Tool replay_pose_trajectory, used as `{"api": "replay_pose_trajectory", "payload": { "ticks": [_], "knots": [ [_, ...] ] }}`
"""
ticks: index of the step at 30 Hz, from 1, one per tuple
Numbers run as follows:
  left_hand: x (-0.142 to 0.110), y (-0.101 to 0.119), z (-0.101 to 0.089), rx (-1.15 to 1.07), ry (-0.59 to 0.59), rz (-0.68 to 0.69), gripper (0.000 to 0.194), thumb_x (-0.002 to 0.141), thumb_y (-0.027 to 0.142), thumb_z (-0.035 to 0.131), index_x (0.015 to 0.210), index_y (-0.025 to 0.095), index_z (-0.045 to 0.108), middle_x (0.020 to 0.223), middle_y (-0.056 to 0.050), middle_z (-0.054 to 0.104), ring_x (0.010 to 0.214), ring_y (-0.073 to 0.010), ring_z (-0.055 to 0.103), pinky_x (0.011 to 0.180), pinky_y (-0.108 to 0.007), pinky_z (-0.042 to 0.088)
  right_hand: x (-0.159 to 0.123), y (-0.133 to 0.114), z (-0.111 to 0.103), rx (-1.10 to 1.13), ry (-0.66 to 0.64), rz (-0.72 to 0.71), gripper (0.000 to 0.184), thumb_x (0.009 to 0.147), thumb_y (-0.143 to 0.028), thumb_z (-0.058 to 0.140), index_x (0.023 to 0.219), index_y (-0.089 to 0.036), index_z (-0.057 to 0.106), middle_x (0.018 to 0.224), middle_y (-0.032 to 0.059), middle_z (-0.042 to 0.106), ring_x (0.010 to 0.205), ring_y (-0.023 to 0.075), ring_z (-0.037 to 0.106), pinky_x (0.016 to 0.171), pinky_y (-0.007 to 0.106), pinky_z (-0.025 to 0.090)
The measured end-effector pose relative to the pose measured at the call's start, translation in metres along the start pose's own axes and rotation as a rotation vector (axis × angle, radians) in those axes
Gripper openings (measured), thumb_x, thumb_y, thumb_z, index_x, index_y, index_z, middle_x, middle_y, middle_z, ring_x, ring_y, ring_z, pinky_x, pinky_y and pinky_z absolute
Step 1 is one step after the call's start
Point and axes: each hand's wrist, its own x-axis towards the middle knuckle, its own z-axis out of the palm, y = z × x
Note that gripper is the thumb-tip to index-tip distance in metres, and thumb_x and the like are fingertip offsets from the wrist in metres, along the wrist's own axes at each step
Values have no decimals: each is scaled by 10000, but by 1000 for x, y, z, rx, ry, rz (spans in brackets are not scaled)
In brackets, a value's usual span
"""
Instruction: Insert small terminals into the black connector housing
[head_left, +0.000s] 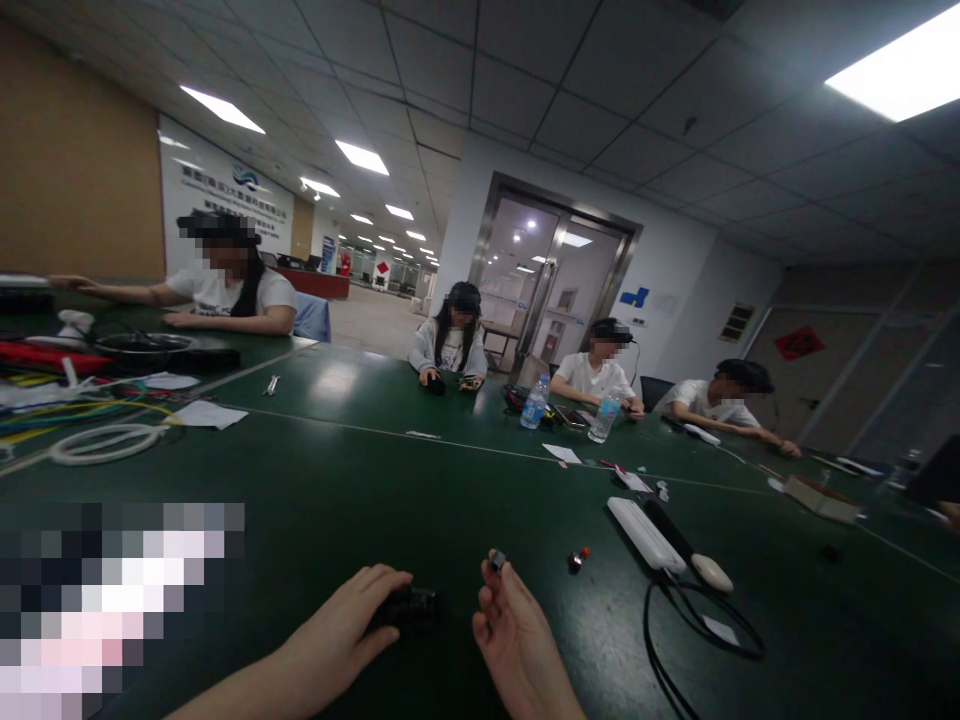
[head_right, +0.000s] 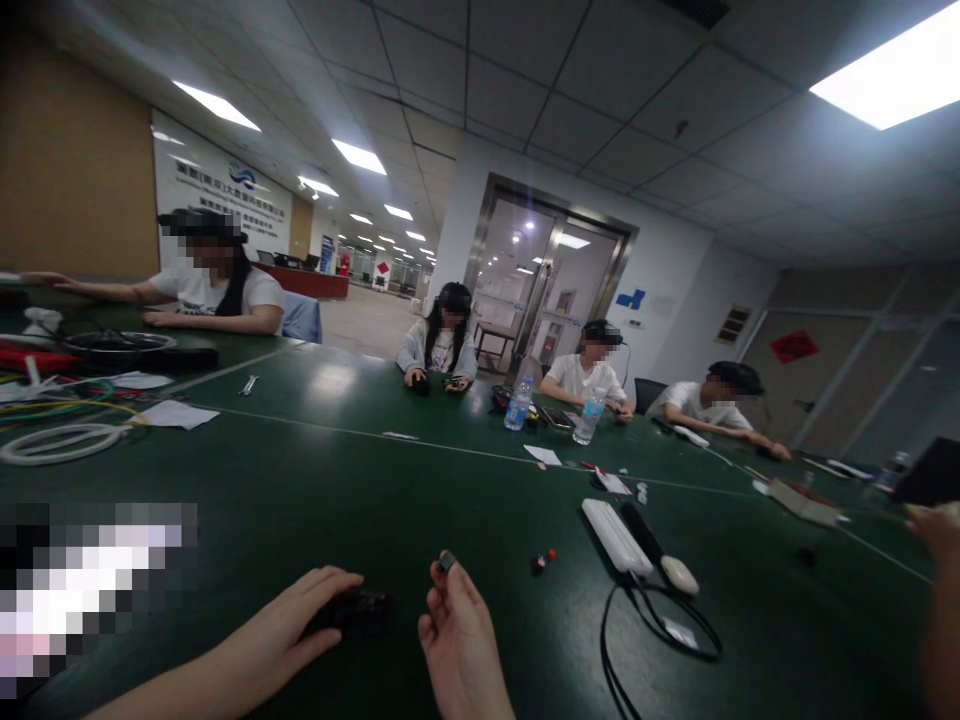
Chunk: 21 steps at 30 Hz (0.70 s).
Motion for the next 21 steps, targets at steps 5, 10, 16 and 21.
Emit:
{"api": "replay_pose_trajectory", "payload": {
  "ticks": [5, 10, 16, 21],
  "knots": [
    [-1, 5, -3, -2, -27, -14, 418, 760, 279, 501, 1175, 267, 453, 1187, -13, 494, 1096, -202, 445, 971, -355, 328, -1, 0, 0, 6, 6, -9, 336, 551, -300, 755, 841, -193, 623, 814, -3, 650, 589, 71, 536, 503, 188, 406],
    [-1, 2, -2, -5, -29, 1, 429, 761, 298, 501, 1184, 272, 441, 1186, -7, 494, 1090, -202, 450, 969, -343, 332, 0, 0, -1, 17, -6, -8, 330, 556, -303, 752, 840, -194, 623, 817, -2, 650, 593, 73, 539, 507, 189, 408],
    [2, -7, 3, 17, -15, 18, 431, 761, 299, 497, 1187, 277, 436, 1185, -13, 491, 1090, -198, 451, 972, -344, 330, 0, 1, -1, 11, -7, -21, 316, 572, -307, 742, 842, -195, 622, 818, -4, 650, 594, 71, 538, 513, 188, 406],
    [1, -4, 3, 29, 21, 12, 422, 749, 280, 500, 1169, 274, 457, 1159, -11, 511, 1063, -207, 472, 951, -352, 350, -1, 1, 0, 9, -2, -15, 313, 574, -314, 740, 841, -199, 623, 823, -2, 647, 602, 77, 539, 519, 194, 406]
  ]
}}
